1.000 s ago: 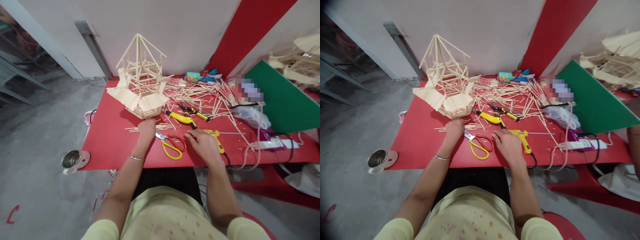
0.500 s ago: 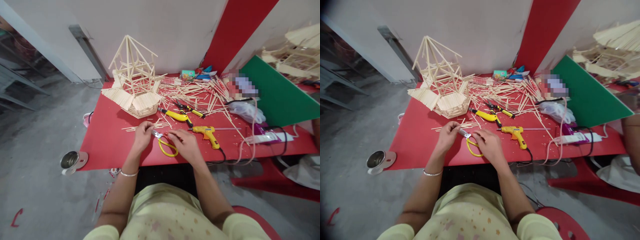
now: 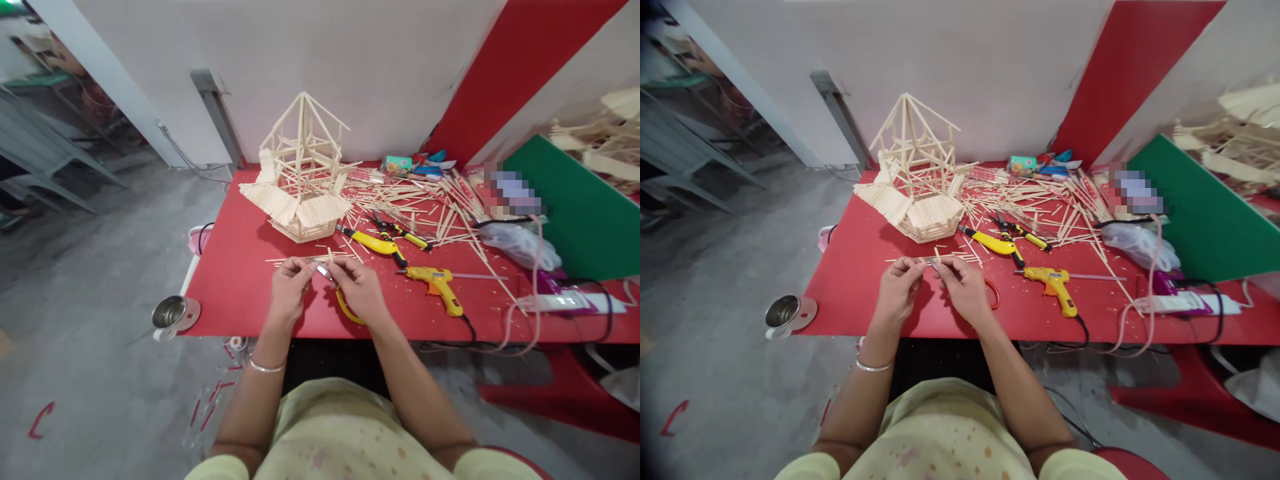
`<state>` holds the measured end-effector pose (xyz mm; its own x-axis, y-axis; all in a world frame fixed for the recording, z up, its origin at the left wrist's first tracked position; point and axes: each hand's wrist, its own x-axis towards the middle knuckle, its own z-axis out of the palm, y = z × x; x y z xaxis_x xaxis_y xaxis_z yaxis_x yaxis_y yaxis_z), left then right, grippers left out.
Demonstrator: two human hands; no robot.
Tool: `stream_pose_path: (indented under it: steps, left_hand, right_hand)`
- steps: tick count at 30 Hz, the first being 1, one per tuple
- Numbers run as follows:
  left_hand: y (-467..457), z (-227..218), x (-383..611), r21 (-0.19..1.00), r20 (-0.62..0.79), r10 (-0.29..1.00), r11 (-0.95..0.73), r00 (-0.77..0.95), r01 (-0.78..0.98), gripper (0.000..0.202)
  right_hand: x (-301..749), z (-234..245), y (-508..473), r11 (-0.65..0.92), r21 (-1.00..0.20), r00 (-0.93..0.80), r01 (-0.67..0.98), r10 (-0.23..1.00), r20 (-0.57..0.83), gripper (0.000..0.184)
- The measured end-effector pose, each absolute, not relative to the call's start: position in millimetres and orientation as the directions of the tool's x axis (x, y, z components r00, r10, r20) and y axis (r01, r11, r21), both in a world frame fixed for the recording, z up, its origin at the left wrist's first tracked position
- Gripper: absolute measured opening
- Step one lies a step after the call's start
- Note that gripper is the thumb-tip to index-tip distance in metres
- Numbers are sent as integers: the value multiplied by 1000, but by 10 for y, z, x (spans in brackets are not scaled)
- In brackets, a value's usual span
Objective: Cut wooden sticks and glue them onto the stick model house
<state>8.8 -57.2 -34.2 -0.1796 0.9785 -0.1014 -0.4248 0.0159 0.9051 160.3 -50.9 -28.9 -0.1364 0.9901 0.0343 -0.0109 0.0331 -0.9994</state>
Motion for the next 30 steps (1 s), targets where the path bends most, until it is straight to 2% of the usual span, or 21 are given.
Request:
stream_pose_path:
  steps: [4,11,16,21,26,30]
  left_hand:
    - [-585,-338,41,788,-149,987,151,53,-597,31]
    - [-585,-367,60,757,-229,973,187,14,-626,39]
    - [-611,-362,101,755,-204,979,166,14,-635,36]
    - [-639,-326,128,717,-155,986,156,63,-679,33]
    - [-682,-295,205,735,-138,985,170,101,-656,34]
    - [-728,-323,355,754,-153,987,147,46,-640,35]
  right_hand:
    - [1537,-281,-522,0,-996,-179,-88,984,16,32]
    - [1459,-272,-556,7,-995,-216,-100,976,28,34]
    - [1471,-233,-646,150,-985,-160,83,978,135,34]
    - [1581,-111,-701,347,-876,-160,335,937,310,27]
    - [1602,-99,-678,404,-840,-64,363,910,410,22]
    - [1584,-149,-653,414,-834,37,363,889,457,18]
